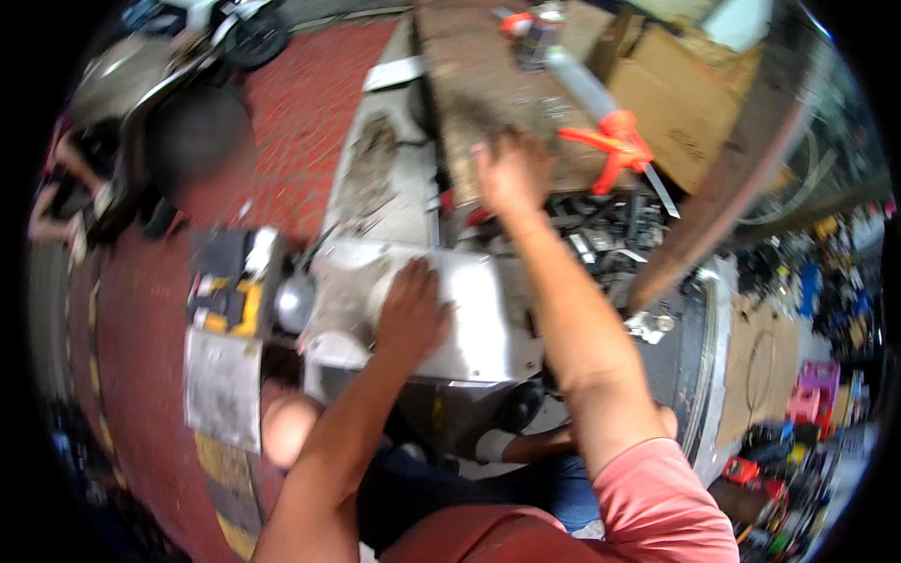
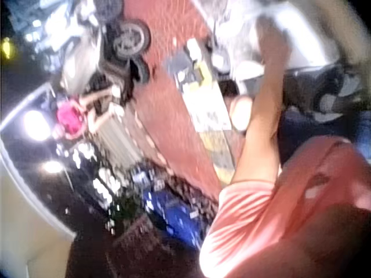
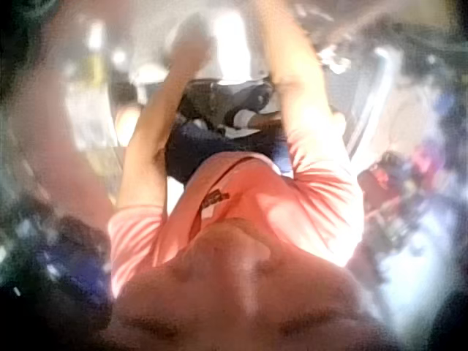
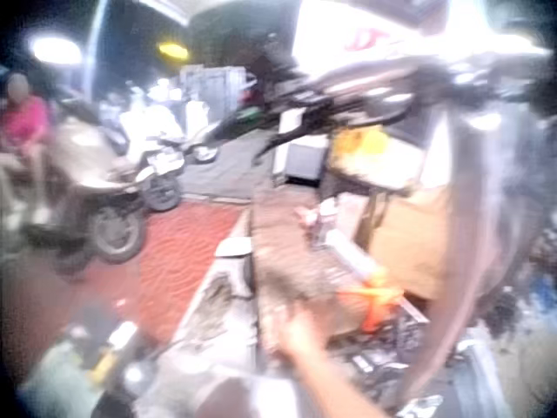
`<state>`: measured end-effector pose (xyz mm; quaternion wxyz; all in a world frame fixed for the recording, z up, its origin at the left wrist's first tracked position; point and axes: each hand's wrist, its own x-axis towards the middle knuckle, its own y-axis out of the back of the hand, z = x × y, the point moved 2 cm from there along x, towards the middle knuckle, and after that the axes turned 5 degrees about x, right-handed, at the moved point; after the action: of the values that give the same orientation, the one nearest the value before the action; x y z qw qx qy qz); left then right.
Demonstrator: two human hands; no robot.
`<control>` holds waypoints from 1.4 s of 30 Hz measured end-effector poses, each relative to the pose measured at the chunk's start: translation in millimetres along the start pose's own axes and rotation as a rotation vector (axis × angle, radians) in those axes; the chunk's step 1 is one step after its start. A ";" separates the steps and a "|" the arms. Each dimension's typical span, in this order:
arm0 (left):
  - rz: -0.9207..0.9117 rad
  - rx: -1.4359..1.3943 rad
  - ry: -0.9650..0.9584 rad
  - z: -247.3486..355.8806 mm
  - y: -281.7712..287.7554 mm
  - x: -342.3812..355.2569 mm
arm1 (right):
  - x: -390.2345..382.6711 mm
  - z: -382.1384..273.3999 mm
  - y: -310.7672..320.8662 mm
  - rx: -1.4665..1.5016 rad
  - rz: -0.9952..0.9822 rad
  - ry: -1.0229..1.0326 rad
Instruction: The person sits on the floor and cleans a metal scooter cover with a cloth. They then place the cover onto the scooter frame and secure it using a cordless drill to tighten multiple screws.
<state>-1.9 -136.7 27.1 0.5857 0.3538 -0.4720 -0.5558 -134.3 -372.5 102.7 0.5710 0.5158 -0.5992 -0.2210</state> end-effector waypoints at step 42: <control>-0.044 0.000 0.003 6.3 10.3 0.5 | -2.7 -6.3 8.3 0.117 0.052 -0.008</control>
<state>-4.6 -135.1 38.7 0.5741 0.3648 -0.4631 -0.5682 -132.1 -365.0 110.1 0.5432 0.5316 -0.6266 -0.1725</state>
